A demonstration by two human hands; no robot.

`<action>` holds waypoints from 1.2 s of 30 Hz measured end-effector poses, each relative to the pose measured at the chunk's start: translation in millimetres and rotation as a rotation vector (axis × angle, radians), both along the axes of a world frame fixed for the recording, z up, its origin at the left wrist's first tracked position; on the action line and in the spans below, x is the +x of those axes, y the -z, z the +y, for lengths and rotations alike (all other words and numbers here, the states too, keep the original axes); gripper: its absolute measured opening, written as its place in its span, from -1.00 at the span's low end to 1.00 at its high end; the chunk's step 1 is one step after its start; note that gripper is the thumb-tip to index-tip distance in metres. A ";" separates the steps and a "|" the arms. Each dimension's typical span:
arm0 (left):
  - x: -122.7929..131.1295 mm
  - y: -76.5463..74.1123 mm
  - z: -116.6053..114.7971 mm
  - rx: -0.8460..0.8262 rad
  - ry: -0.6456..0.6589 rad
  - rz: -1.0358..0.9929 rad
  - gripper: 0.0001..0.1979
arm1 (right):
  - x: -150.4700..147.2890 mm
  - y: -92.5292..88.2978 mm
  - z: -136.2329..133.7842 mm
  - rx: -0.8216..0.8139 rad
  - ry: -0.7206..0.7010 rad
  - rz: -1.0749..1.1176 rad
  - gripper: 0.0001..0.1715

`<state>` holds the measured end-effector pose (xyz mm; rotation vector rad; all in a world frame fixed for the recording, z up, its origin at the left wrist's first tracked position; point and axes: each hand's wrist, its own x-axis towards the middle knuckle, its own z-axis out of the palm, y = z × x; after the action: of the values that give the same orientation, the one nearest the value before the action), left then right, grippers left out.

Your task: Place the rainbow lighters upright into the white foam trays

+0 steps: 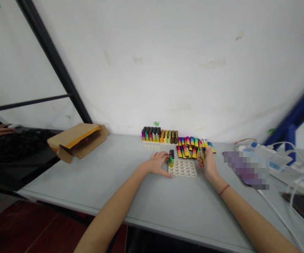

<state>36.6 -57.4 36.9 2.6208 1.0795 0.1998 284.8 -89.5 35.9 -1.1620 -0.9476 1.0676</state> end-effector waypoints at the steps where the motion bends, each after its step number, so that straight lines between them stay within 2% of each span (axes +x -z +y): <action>1: 0.1 0.2 0.1 -0.001 -0.001 -0.003 -0.06 | -3.6 -2.8 -2.6 0.078 -0.001 -0.039 -0.45; 4: 0.1 1.5 0.7 -0.005 -0.008 -0.010 -0.05 | -15.1 -12.7 -12.8 0.279 -0.023 -0.243 -0.60; 7: 0.1 2.1 0.8 -0.008 -0.009 -0.009 -0.05 | -26.3 -18.7 -22.5 0.385 -0.087 -0.478 -0.66; 12: 0.0 1.3 -0.5 -0.005 -0.009 -0.007 -0.05 | -41.7 -12.2 -31.1 0.403 -0.316 -0.562 -0.65; 14: -0.1 1.3 -0.5 -0.003 -0.006 -0.012 -0.06 | -45.5 -7.2 -32.9 0.397 -0.336 -0.600 -0.67; 23: 1.0 -0.9 -1.5 -0.016 -0.007 -0.033 -0.08 | -51.4 1.0 -37.4 0.546 -0.244 -1.021 -0.71; 27: 1.3 -0.5 -1.4 -0.018 -0.021 -0.011 -0.05 | -54.9 -1.9 -39.3 0.653 -0.200 -1.180 -0.70; 31: 0.9 0.2 -0.8 -0.009 -0.021 0.005 -0.04 | -45.9 -9.8 -34.5 0.739 -0.220 -1.256 -0.62; 33: 0.2 0.6 -0.2 -0.002 -0.010 0.011 -0.04 | -31.4 -13.9 -27.7 0.724 -0.153 -1.323 -0.62; 34: -0.2 0.9 0.3 0.002 -0.003 0.011 -0.04 | -21.6 -15.4 -23.5 0.673 -0.076 -1.360 -0.64; 36: -1.1 2.0 1.3 0.011 0.007 0.006 -0.04 | 1.6 -16.9 -14.7 0.462 0.092 -1.418 -0.70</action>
<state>35.5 -56.1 34.9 2.6362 1.0745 0.1969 286.3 -104.2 52.8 -1.4730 -2.0311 -0.2567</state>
